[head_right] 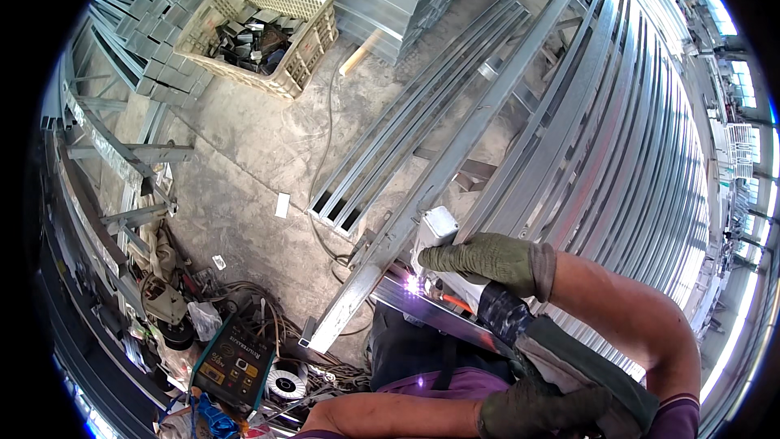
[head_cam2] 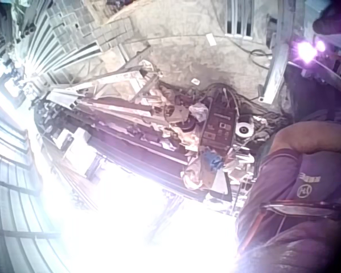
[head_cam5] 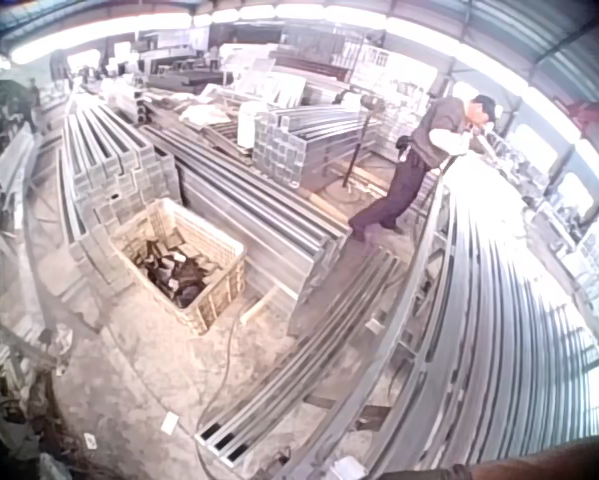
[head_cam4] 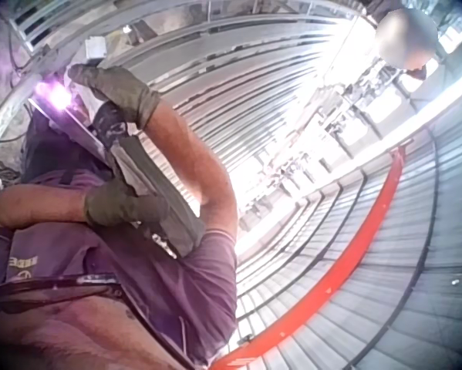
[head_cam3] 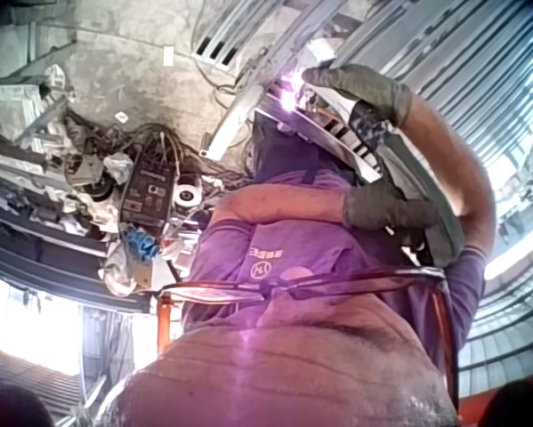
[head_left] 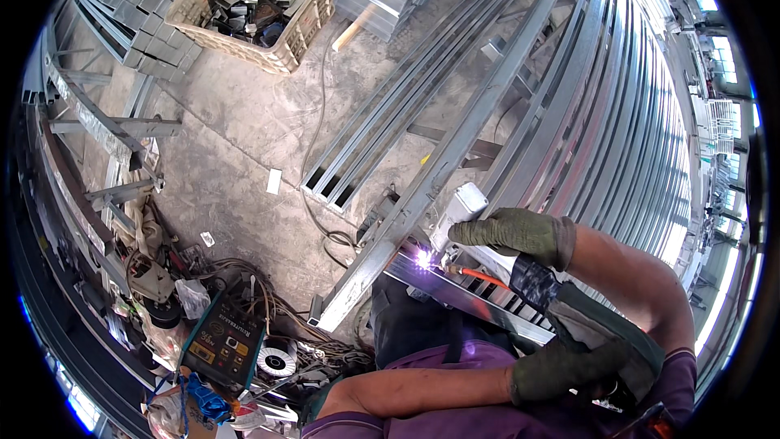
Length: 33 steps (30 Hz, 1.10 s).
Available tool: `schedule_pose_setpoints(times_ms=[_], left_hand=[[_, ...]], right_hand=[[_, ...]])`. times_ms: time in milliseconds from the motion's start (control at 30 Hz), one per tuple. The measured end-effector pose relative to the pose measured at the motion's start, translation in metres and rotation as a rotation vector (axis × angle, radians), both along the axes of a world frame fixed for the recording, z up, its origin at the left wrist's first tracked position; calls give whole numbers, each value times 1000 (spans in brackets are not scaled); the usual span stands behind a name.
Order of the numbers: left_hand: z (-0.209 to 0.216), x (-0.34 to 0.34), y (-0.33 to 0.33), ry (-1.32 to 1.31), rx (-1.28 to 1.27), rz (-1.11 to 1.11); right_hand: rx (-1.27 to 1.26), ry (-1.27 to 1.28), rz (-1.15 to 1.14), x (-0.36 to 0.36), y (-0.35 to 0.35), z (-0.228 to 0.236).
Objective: The person welds a metal frame using a handheld welding torch, moving along the frame to apply welds at multiple joints. The person adjusts the camera mid-task before resuming welding.
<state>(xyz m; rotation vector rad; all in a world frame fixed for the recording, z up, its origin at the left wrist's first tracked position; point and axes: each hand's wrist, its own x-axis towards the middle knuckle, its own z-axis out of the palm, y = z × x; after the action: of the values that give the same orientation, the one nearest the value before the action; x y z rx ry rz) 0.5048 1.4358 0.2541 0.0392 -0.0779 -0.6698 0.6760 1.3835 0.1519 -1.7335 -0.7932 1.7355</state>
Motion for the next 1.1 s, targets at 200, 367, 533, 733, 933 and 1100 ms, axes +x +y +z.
schedule_pose_setpoints(times_ms=[200, 367, 533, 733, 933, 1100], left_hand=[[6, 0, 2, 39, 10, -19], [6, -2, -2, 17, -7, -47], [5, -4, -5, -2, 10, -41], [10, -4, -6, 3, -6, -47], [6, -1, -9, -100, 47, 70], [-13, -17, -41, -368, 331, 497]], right_hand=[[-71, 105, -93, -2, 0, 3], [115, -12, -10, -3, -7, 1], [19, 34, -38, -3, -4, 7], [171, -24, -24, -3, -16, 2], [48, -16, -39, -2, -2, 19], [179, -122, 65, 3, -6, 5]])
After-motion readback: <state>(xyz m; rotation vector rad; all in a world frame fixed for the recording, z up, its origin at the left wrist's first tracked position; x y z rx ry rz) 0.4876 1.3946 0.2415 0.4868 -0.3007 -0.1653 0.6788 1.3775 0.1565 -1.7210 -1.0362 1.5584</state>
